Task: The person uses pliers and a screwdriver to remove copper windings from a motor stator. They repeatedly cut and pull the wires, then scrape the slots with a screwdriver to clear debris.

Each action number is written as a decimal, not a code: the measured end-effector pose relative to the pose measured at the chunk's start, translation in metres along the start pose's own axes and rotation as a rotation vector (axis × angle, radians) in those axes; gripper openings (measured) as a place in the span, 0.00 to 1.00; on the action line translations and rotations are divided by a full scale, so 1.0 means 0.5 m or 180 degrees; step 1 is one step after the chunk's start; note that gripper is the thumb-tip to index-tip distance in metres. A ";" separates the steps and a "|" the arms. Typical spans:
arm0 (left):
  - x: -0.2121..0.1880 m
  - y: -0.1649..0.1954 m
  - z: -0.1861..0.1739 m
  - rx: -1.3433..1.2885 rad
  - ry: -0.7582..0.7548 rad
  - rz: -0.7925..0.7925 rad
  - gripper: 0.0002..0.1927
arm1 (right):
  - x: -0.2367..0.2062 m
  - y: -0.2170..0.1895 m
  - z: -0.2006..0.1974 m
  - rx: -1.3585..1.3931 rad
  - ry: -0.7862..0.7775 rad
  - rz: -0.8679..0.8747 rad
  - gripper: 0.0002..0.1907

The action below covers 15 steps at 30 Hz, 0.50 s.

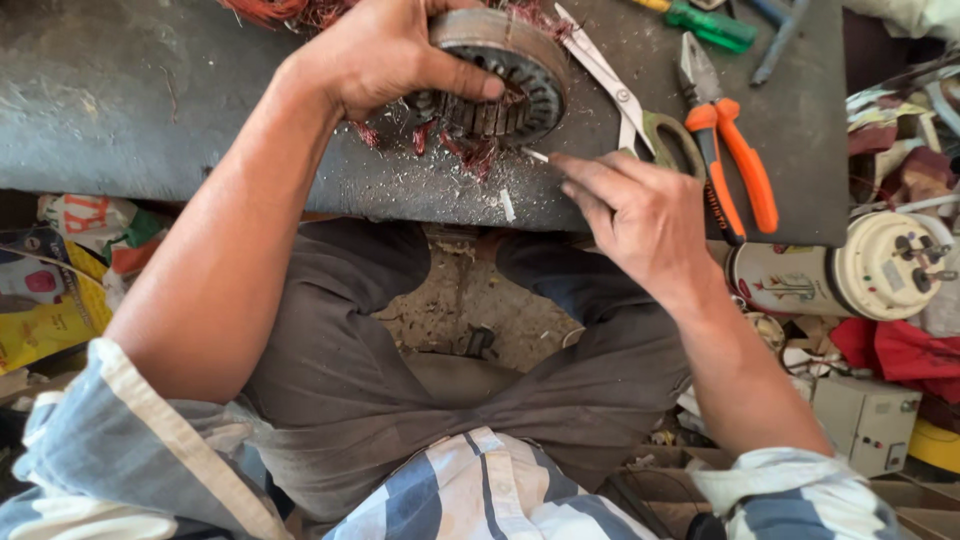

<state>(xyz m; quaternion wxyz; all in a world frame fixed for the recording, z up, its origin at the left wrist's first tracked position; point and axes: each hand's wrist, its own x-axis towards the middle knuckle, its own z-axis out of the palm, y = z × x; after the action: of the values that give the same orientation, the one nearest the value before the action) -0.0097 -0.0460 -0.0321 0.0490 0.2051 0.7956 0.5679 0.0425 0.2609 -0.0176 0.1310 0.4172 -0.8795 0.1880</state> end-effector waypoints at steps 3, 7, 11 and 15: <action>0.003 0.022 0.012 0.0567 0.0021 -0.0251 0.23 | -0.012 -0.002 -0.005 0.0018 -0.0055 0.0102 0.12; 0.006 0.044 0.022 0.0659 -0.0076 -0.0009 0.24 | -0.032 -0.013 0.001 0.0180 0.0075 0.0322 0.12; 0.014 0.063 0.037 0.1214 0.0206 -0.0001 0.26 | -0.046 -0.033 0.037 0.0251 0.0429 0.0431 0.12; 0.019 0.079 0.052 0.1661 0.0362 -0.0320 0.30 | -0.048 -0.041 0.070 0.0237 0.0906 0.0488 0.13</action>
<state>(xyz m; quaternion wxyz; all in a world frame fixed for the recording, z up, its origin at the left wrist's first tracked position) 0.0005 -0.0087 -0.0031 -0.0221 0.1388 0.9257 0.3512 0.0708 0.2500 -0.0539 0.2240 0.3225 -0.8737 0.2871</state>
